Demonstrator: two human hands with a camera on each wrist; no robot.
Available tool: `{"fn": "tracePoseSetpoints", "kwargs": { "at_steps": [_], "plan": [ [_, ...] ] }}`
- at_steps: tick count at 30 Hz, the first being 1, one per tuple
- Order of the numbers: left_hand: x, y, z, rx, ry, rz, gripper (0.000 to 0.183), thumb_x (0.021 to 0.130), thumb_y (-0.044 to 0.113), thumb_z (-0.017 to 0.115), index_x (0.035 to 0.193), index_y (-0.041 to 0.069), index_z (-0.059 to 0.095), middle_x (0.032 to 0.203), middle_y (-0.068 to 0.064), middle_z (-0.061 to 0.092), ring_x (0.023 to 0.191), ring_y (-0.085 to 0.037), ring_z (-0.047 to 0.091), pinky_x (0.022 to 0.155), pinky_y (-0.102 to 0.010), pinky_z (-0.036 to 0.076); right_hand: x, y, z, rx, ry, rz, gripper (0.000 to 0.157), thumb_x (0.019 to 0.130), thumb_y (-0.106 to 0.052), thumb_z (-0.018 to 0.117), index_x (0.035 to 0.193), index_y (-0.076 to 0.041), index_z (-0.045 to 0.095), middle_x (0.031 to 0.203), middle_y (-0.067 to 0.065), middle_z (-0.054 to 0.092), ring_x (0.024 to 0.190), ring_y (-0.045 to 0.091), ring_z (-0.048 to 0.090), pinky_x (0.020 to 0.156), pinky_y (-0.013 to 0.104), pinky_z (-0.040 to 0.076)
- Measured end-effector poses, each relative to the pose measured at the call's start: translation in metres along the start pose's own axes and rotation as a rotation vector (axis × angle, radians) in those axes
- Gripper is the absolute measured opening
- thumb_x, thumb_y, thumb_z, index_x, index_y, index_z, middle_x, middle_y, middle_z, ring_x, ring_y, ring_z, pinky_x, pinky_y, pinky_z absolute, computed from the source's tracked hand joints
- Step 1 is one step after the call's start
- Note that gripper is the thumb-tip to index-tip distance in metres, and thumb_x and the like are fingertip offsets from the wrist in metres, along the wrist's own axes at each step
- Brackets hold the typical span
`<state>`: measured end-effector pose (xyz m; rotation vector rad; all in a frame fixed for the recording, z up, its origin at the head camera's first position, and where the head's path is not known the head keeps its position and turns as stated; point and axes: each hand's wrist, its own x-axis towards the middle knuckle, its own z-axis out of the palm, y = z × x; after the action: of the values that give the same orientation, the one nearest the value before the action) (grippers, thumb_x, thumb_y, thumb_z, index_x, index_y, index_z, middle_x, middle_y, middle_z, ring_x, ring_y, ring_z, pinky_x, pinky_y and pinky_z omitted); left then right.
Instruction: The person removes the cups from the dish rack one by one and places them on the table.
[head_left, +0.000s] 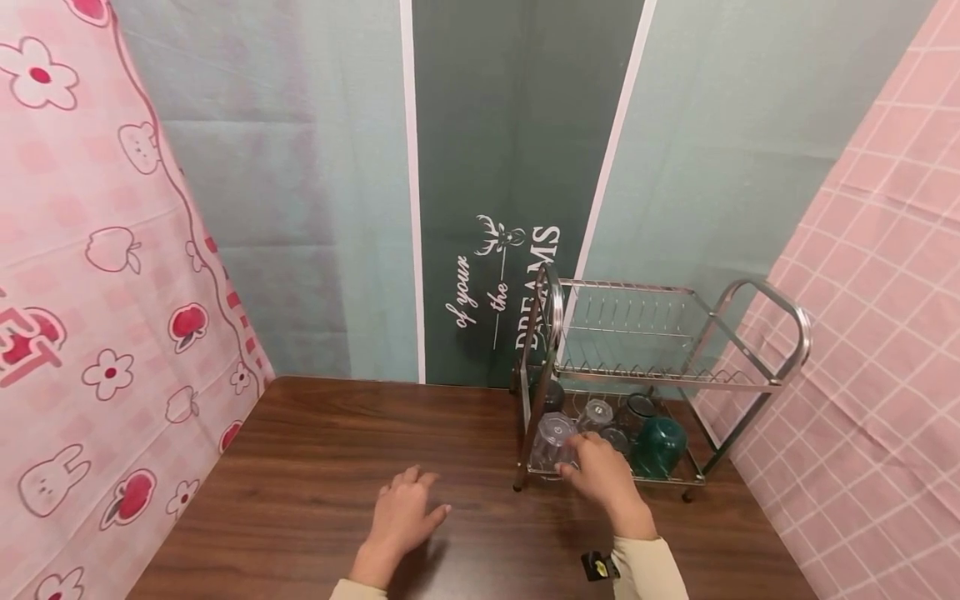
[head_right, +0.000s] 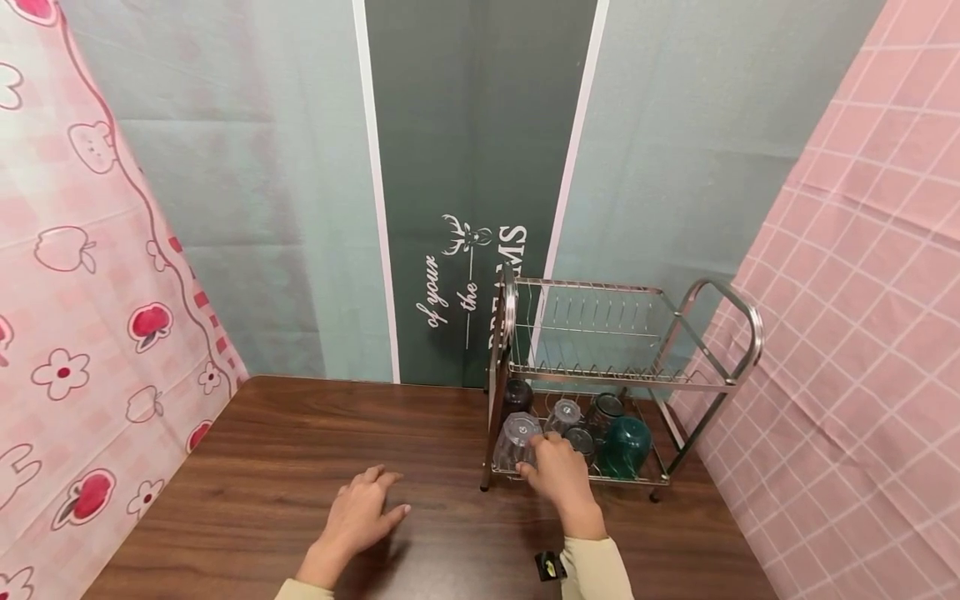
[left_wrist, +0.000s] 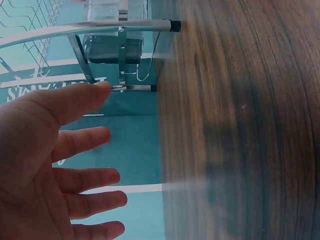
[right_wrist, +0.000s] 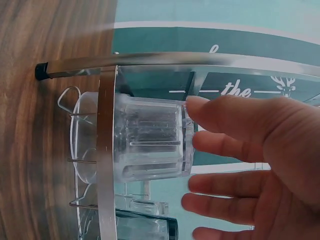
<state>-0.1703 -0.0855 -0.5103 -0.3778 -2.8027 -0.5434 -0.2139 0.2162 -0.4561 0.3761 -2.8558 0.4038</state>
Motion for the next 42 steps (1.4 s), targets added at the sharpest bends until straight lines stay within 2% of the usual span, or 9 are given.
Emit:
{"fn": "tracePoseSetpoints", "kwargs": {
  "at_steps": [3, 7, 11, 15, 26, 33, 42],
  "plan": [
    [0.002, 0.001, 0.002, -0.015, -0.003, 0.005, 0.046, 0.074, 0.037, 0.074, 0.108, 0.007, 0.066, 0.114, -0.023, 0.057, 0.1, -0.04, 0.055, 0.076, -0.055, 0.044, 0.004, 0.001, 0.0, -0.023, 0.067, -0.031, 0.037, 0.074, -0.023, 0.077, 0.102, -0.002, 0.065, 0.099, 0.02, 0.06, 0.079, 0.036, 0.06, 0.061, 0.049, 0.048],
    [0.006, 0.002, 0.005, -0.027, -0.008, 0.021, 0.046, 0.075, 0.037, 0.073, 0.109, 0.006, 0.065, 0.116, -0.024, 0.056, 0.103, -0.041, 0.054, 0.078, -0.056, 0.043, 0.009, 0.003, 0.004, -0.02, 0.121, -0.07, 0.044, 0.074, -0.022, 0.077, 0.11, 0.0, 0.063, 0.109, 0.025, 0.057, 0.091, 0.042, 0.057, 0.07, 0.053, 0.048],
    [0.012, 0.005, 0.007, -0.027, -0.017, 0.041, 0.047, 0.077, 0.037, 0.072, 0.111, 0.007, 0.064, 0.119, -0.025, 0.054, 0.106, -0.041, 0.052, 0.079, -0.056, 0.043, 0.015, 0.004, 0.01, 0.028, 0.126, -0.076, 0.05, 0.075, -0.021, 0.078, 0.118, -0.002, 0.06, 0.121, 0.03, 0.05, 0.109, 0.046, 0.048, 0.079, 0.059, 0.042],
    [0.015, 0.008, 0.009, -0.027, -0.025, 0.054, 0.048, 0.077, 0.038, 0.072, 0.113, 0.007, 0.064, 0.119, -0.024, 0.054, 0.107, -0.04, 0.052, 0.08, -0.056, 0.042, 0.02, 0.005, 0.016, 0.078, 0.123, -0.072, 0.055, 0.075, -0.02, 0.077, 0.124, -0.005, 0.057, 0.129, 0.033, 0.043, 0.116, 0.05, 0.041, 0.081, 0.064, 0.039],
    [0.021, 0.016, 0.021, -0.04, -0.018, 0.096, 0.046, 0.077, 0.037, 0.072, 0.113, 0.01, 0.063, 0.12, -0.022, 0.054, 0.11, -0.037, 0.051, 0.081, -0.053, 0.042, 0.028, 0.009, 0.036, 0.151, 0.083, -0.041, 0.064, 0.074, -0.018, 0.077, 0.133, -0.013, 0.051, 0.139, 0.034, 0.027, 0.121, 0.055, 0.029, 0.08, 0.07, 0.034],
    [0.023, 0.022, 0.026, -0.045, -0.04, 0.097, 0.047, 0.077, 0.038, 0.072, 0.114, 0.011, 0.063, 0.121, -0.022, 0.054, 0.111, -0.036, 0.051, 0.081, -0.053, 0.042, 0.029, 0.012, 0.046, 0.176, 0.077, -0.035, 0.058, 0.075, -0.016, 0.076, 0.129, -0.012, 0.054, 0.135, 0.034, 0.033, 0.119, 0.053, 0.034, 0.081, 0.063, 0.039],
    [0.023, 0.023, 0.028, -0.047, -0.039, 0.096, 0.045, 0.077, 0.037, 0.072, 0.113, 0.011, 0.063, 0.118, -0.021, 0.056, 0.109, -0.036, 0.052, 0.08, -0.052, 0.043, 0.03, 0.015, 0.054, 0.239, 0.128, -0.067, 0.056, 0.074, -0.011, 0.076, 0.127, -0.008, 0.056, 0.13, 0.033, 0.038, 0.117, 0.051, 0.038, 0.084, 0.059, 0.04]
  ]
}}
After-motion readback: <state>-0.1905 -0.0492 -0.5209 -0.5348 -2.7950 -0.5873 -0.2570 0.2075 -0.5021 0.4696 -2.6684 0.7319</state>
